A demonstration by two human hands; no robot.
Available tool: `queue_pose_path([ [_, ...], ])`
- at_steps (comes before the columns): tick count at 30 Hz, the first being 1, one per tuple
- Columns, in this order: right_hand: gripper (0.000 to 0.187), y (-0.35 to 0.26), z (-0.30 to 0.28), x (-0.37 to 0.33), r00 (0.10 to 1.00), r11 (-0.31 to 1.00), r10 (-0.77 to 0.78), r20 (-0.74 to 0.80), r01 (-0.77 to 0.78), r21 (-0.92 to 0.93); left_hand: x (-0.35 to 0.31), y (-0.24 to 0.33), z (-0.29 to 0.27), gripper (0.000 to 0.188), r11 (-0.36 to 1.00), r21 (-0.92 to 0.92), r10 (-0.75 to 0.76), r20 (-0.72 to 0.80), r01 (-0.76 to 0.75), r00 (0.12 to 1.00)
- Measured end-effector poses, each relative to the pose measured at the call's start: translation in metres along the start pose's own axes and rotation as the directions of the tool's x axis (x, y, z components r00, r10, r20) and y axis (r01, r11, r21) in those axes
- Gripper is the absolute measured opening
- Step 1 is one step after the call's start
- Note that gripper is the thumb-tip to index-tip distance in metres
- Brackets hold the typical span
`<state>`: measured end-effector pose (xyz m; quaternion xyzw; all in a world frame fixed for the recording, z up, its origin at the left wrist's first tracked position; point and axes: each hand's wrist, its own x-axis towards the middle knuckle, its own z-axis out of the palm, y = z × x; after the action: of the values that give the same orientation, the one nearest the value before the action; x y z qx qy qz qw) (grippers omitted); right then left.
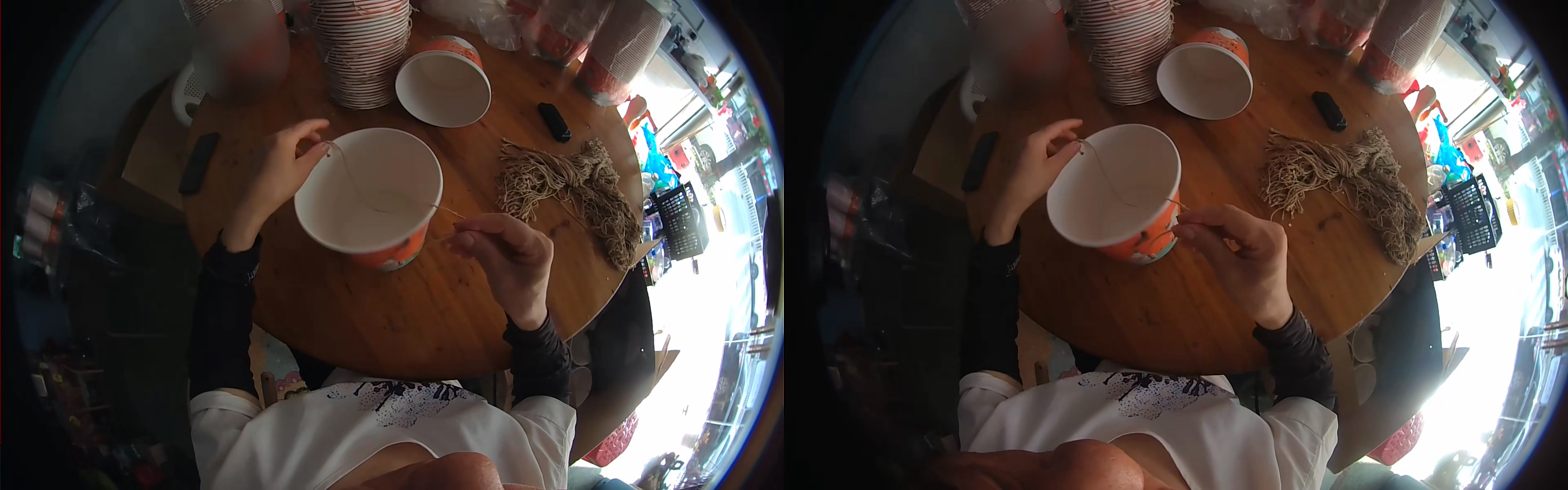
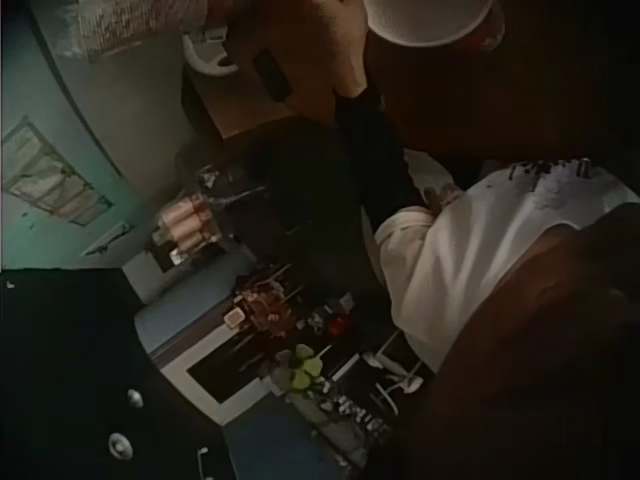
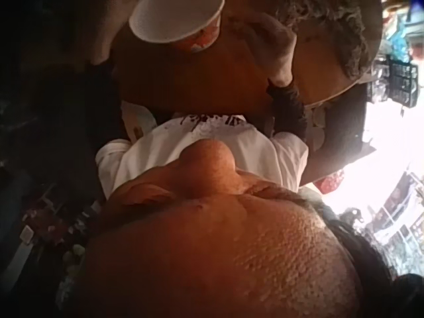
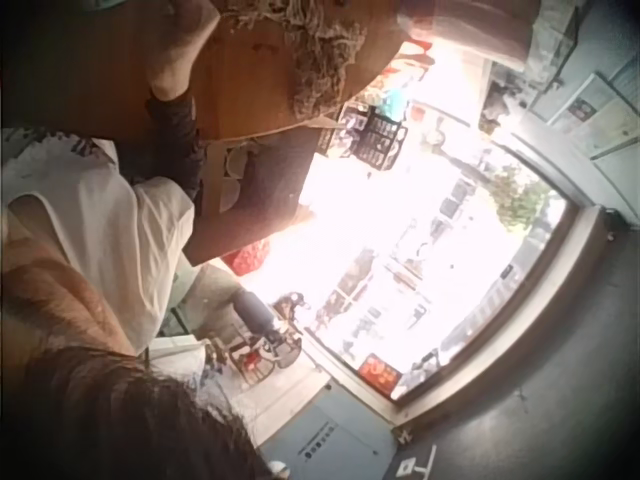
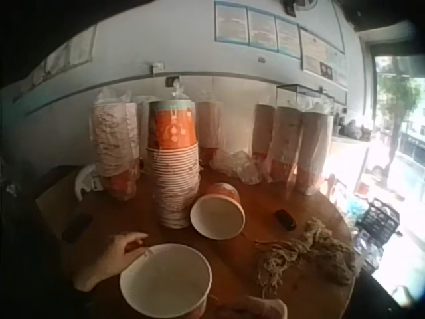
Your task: Attaching hemp strings to paper buckets.
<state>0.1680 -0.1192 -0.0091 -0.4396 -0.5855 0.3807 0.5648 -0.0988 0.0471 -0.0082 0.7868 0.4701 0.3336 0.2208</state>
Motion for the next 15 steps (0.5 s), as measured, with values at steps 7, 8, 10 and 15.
queue_pose_path([
  [7,0.012,0.012,0.017,-0.006,0.968,0.981,-0.152,-0.198,0.124,-0.147,-0.061,0.055,0.003,0.020,0.886,-0.118,0.427,-0.162,-0.448,0.889],
  [8,0.012,0.009,0.018,-0.006,0.970,0.982,-0.151,-0.191,0.125,-0.141,-0.069,0.072,0.004,0.020,0.877,-0.156,0.441,-0.118,-0.455,0.890],
  [10,0.013,0.003,0.019,-0.003,0.960,0.961,-0.246,-0.129,0.225,-0.158,-0.071,0.093,0.017,0.021,0.865,-0.194,0.457,-0.076,-0.462,0.886],
  [15,0.015,0.001,0.015,-0.005,0.971,0.982,-0.188,-0.150,0.183,-0.048,-0.069,0.091,0.037,0.014,0.826,-0.311,0.519,0.099,-0.469,0.849],
])
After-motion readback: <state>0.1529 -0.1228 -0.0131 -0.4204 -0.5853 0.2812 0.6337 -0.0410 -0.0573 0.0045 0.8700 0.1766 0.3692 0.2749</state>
